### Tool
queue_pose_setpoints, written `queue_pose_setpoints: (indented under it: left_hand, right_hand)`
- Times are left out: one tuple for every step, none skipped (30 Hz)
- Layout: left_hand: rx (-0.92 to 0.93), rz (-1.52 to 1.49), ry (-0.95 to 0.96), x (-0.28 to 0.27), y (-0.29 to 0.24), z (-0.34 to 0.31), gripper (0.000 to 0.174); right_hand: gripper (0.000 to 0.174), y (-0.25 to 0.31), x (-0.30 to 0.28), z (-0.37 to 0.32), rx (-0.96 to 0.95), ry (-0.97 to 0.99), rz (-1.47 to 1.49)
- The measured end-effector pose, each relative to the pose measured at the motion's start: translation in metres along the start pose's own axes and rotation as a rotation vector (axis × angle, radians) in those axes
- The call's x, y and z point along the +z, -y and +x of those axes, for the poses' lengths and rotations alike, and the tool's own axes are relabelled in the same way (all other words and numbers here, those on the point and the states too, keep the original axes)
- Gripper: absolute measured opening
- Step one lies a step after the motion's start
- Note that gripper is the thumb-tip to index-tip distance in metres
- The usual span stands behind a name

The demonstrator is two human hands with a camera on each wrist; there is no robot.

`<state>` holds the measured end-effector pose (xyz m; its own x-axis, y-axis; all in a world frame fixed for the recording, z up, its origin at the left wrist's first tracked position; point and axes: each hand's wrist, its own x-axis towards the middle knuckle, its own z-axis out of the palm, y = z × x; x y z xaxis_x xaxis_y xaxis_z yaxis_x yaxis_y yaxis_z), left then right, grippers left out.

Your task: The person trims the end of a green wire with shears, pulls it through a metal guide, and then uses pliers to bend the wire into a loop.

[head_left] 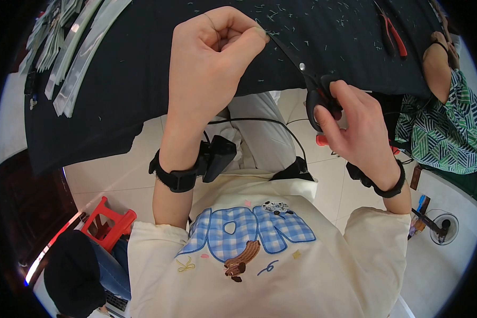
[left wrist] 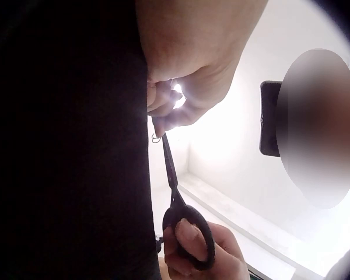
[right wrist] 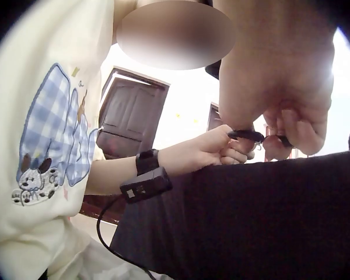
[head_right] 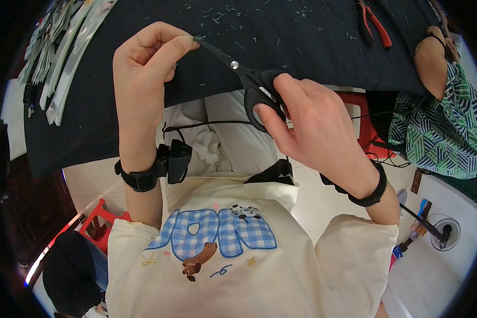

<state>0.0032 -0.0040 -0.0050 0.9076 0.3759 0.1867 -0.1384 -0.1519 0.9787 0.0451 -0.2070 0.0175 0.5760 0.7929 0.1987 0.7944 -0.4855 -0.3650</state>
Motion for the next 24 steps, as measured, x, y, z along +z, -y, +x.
queue_pose_setpoints:
  left_hand:
    - [0.005, 0.006, -0.002, 0.0, 0.0, 0.0001, 0.009]
    - [0.005, 0.006, -0.002, 0.0003, 0.0004, 0.0001, 0.009]
    - [0.011, 0.006, -0.006, 0.0006, 0.0012, 0.0001, 0.009]
    - [0.017, 0.007, -0.011, 0.0008, 0.0017, 0.0002, 0.009]
    - [0.016, 0.007, -0.011, 0.0006, 0.0014, 0.0001, 0.009]
    - [0.016, 0.022, -0.007, 0.0001, 0.0008, -0.0001, 0.009]
    - [0.015, 0.037, -0.003, -0.0001, 0.0006, -0.0002, 0.009]
    - [0.015, 0.037, -0.003, -0.0001, 0.0006, -0.0003, 0.009]
    - [0.018, 0.041, -0.004, -0.0001, 0.0007, -0.0003, 0.009]
    - [0.021, 0.045, -0.005, 0.0, 0.0008, -0.0004, 0.009]
    - [0.021, 0.045, -0.004, 0.0, 0.0006, -0.0004, 0.009]
    - [0.02, 0.053, -0.005, 0.0, 0.0005, -0.0007, 0.009]
    - [0.018, 0.062, -0.006, -0.0001, 0.0003, -0.0008, 0.009]
    - [0.018, 0.063, -0.005, -0.0001, 0.0004, -0.0007, 0.009]
    - [0.021, 0.059, -0.003, -0.0001, 0.0006, -0.0006, 0.008]
    - [0.023, 0.056, -0.002, -0.0003, 0.0007, -0.0006, 0.008]
    - [0.023, 0.057, -0.002, -0.0006, 0.0005, -0.0007, 0.008]
    - [0.022, 0.066, -0.003, -0.0007, 0.0002, -0.0009, 0.008]
    - [0.02, 0.074, -0.004, -0.0006, -0.0001, -0.001, 0.008]
    - [0.02, 0.074, -0.004, -0.0004, -0.0001, -0.0009, 0.008]
    - [0.024, 0.072, -0.006, -0.0002, -0.0002, -0.0008, 0.009]
    - [0.029, 0.071, -0.009, 0.0, -0.0003, -0.0008, 0.009]
    - [0.029, 0.071, -0.008, -0.0002, 0.0, -0.0007, 0.009]
    - [0.03, 0.066, -0.004, -0.0006, 0.0005, -0.0006, 0.009]
  right_hand:
    - [0.021, 0.0003, -0.0002, 0.0002, 0.008, 0.007, 0.004]
    - [0.021, 0.0002, -0.0001, 0.0003, 0.009, 0.006, 0.004]
    - [0.021, 0.0, 0.0001, 0.0006, -0.004, -0.008, 0.005]
    - [0.021, -0.0001, 0.0003, 0.0007, -0.017, -0.023, 0.005]
    - [0.021, -0.0004, 0.0005, 0.0004, -0.017, -0.023, 0.005]
    - [0.021, -0.0007, 0.0006, 0.0, -0.014, -0.013, 0.013]
    - [0.021, -0.0009, 0.0007, -0.0001, -0.01, -0.003, 0.019]
    - [0.021, -0.001, 0.0007, -0.0001, -0.01, -0.003, 0.02]
    - [0.021, -0.0009, 0.0007, 0.0001, -0.006, -0.002, 0.021]
    - [0.021, -0.0008, 0.0005, 0.0002, -0.002, -0.001, 0.022]
    - [0.021, -0.0006, 0.0004, 0.0005, -0.001, -0.001, 0.022]
    - [0.021, -0.0002, 0.0004, 0.0009, 0.019, 0.011, 0.025]
    - [0.021, 0.0003, 0.0006, 0.0012, 0.039, 0.022, 0.028]
    - [0.021, 0.0006, 0.0006, 0.0016, 0.04, 0.022, 0.028]
    - [0.022, 0.0009, 0.0007, 0.002, 0.036, 0.022, 0.027]
    - [0.022, 0.001, 0.001, 0.0023, 0.033, 0.022, 0.027]
    - [0.022, 0.0006, 0.0013, 0.0024, 0.033, 0.022, 0.028]
    - [0.022, -0.0002, 0.0015, 0.0022, 0.018, 0.018, 0.018]
    - [0.022, -0.0006, 0.0015, 0.002, 0.003, 0.014, 0.008]
    - [0.022, -0.0003, 0.0014, 0.0021, 0.003, 0.015, 0.007]
    - [0.022, 0.0002, 0.0012, 0.0022, 0.009, 0.015, 0.017]
    - [0.022, 0.0005, 0.0009, 0.0021, 0.014, 0.015, 0.027]
    - [0.022, 0.0006, 0.0006, 0.002, 0.015, 0.015, 0.027]
    - [0.022, 0.0006, 0.0002, 0.0017, 0.019, 0.021, 0.03]
